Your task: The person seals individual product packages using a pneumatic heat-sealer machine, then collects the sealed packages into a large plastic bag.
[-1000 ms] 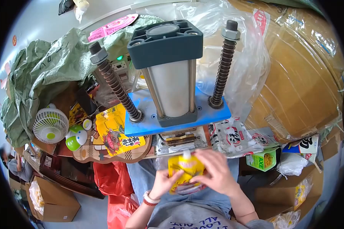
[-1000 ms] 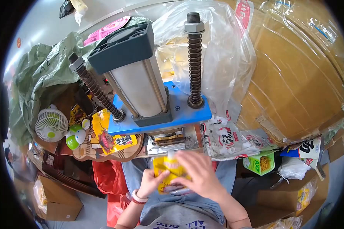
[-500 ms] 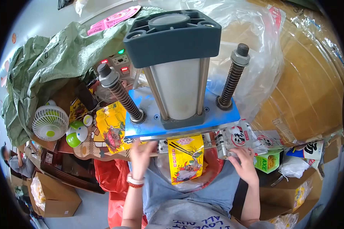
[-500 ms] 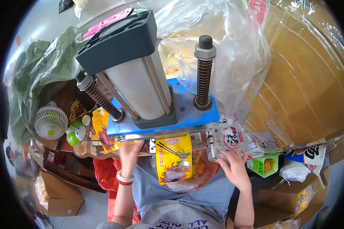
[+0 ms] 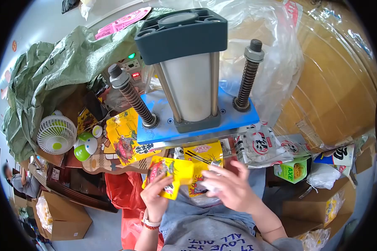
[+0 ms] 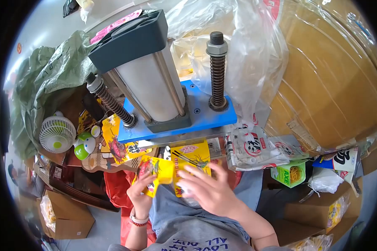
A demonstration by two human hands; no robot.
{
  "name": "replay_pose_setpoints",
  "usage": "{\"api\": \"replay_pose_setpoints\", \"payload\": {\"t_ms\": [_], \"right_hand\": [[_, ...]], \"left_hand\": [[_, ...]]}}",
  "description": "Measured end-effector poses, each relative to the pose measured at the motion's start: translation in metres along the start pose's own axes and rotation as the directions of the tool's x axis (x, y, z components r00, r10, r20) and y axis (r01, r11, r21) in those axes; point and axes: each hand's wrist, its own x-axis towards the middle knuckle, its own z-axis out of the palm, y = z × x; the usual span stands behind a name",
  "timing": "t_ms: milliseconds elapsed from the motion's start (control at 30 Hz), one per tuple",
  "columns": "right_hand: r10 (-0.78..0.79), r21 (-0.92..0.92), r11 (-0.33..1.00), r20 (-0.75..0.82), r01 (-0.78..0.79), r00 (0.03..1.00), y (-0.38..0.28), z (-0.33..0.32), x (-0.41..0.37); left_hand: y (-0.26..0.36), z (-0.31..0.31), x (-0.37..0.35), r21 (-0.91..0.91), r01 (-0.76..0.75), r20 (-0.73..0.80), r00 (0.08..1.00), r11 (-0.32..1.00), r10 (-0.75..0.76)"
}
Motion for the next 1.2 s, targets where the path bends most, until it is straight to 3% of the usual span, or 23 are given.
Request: {"api": "replay_pose_setpoints", "payload": {"t_ms": [100, 200, 233, 300, 333, 367, 400, 433, 500, 533, 633, 667, 767, 833, 867, 933, 967, 1000, 1033, 1100, 1133, 1167, 1200], "right_hand": [[-0.184, 0.111, 0.977, 0.023, 0.181, 0.983, -0.011, 0.005, 0.001], [-0.169, 0.228, 0.961, 0.046, 0.154, 0.985, -0.021, -0.016, -0.002], [-0.142, 0.308, 0.944, 0.066, 0.115, 0.988, -0.020, -0.019, -0.003], [0.047, 0.259, 0.964, 0.063, -0.061, 0.997, -0.003, -0.007, -0.007], [0.169, 0.210, 0.961, 0.075, -0.181, 0.983, 0.005, 0.000, -0.008], [0.213, 0.161, 0.961, 0.082, -0.223, 0.974, 0.016, 0.005, -0.016], [0.258, 0.152, 0.953, 0.035, -0.261, 0.965, 0.018, -0.003, -0.019], [0.302, 0.144, 0.944, -0.010, -0.298, 0.953, 0.018, -0.014, -0.021], [0.369, 0.126, 0.926, -0.099, -0.356, 0.924, 0.023, -0.042, -0.028], [0.398, 0.078, 0.917, -0.142, -0.390, 0.907, 0.028, -0.051, -0.033], [0.464, -0.316, 0.766, -0.331, -0.559, 0.822, 0.060, -0.036, -0.039], [0.554, -0.341, 0.711, -0.268, -0.615, 0.788, 0.081, -0.017, -0.058], [0.604, -0.330, 0.723, -0.126, -0.607, 0.787, 0.085, -0.001, -0.085], [0.580, -0.219, 0.782, -0.087, -0.584, 0.810, 0.077, -0.013, -0.079], [0.569, -0.112, 0.814, -0.043, -0.570, 0.821, 0.079, -0.020, -0.079], [0.588, 0.100, 0.803, 0.029, -0.588, 0.808, 0.087, -0.029, -0.085], [0.588, 0.102, 0.803, 0.028, -0.588, 0.808, 0.087, -0.027, -0.085], [0.628, 0.194, 0.767, -0.027, -0.612, 0.778, 0.086, -0.024, -0.086], [0.667, 0.286, 0.727, -0.076, -0.624, 0.742, 0.084, -0.021, -0.086], [0.717, 0.656, 0.609, -0.216, -0.446, 0.663, 0.064, -0.010, -0.076], [0.747, 0.703, 0.562, -0.205, -0.436, 0.633, 0.052, -0.012, -0.071], [0.593, 0.540, 0.750, -0.296, -0.381, 0.749, 0.043, -0.021, -0.061], [0.404, 0.347, 0.894, -0.345, -0.285, 0.847, 0.033, -0.031, -0.048]], "left_hand": [[0.030, -0.010, 0.001, -0.042, -0.161, 0.149, 0.975, 0.986, 0.166], [0.044, -0.022, 0.004, -0.341, -0.115, 0.289, 0.932, 0.933, 0.220], [0.051, -0.021, 0.007, -0.346, -0.126, 0.301, 0.924, 0.930, 0.237], [0.039, 0.004, -0.004, -0.227, 0.111, 0.461, 0.887, 0.968, 0.007], [0.027, 0.024, -0.007, -0.249, 0.349, 0.568, 0.808, 0.903, -0.156], [0.022, 0.046, -0.013, -0.364, 0.584, 0.577, 0.753, 0.725, -0.317], [0.015, 0.064, -0.016, -0.461, 0.749, 0.606, 0.657, 0.475, -0.449], [0.004, 0.075, -0.014, -0.478, 0.806, 0.638, 0.592, 0.349, -0.492], [0.003, 0.083, 0.011, -0.561, 0.815, 0.665, 0.547, 0.143, -0.508], [-0.003, 0.086, 0.022, -0.591, 0.797, 0.667, 0.568, 0.121, -0.483], [-0.005, 0.089, 0.046, -0.610, 0.792, 0.689, 0.553, 0.038, -0.469], [-0.007, 0.091, 0.044, -0.608, 0.793, 0.688, 0.550, 0.038, -0.473], [-0.010, 0.093, 0.044, -0.609, 0.793, 0.701, 0.537, 0.000, -0.469], [-0.020, 0.080, 0.051, -0.486, 0.850, 0.746, 0.524, 0.202, -0.411], [-0.017, 0.064, 0.058, -0.333, 0.824, 0.693, 0.544, 0.459, -0.474], [-0.056, 0.051, 0.054, -0.444, 0.568, 0.345, 0.822, 0.693, -0.453], [-0.059, 0.039, 0.055, 0.209, 0.322, 0.073, 0.936, 0.923, -0.343], [-0.064, 0.024, 0.055, 0.810, 0.065, -0.039, 0.998, 0.582, -0.058], [-0.091, 0.016, 0.043, 0.762, 0.053, 0.049, 0.989, 0.646, -0.138], [-0.121, 0.001, 0.004, 0.503, -0.144, 0.265, 0.964, 0.852, 0.007], [-0.119, -0.003, -0.004, 0.491, -0.169, 0.231, 0.971, 0.854, 0.059], [-0.116, -0.006, -0.011, 0.492, -0.168, 0.237, 0.970, 0.854, 0.054], [-0.099, -0.010, -0.013, 0.352, 0.066, 0.164, 0.978, 0.934, -0.131]]}}
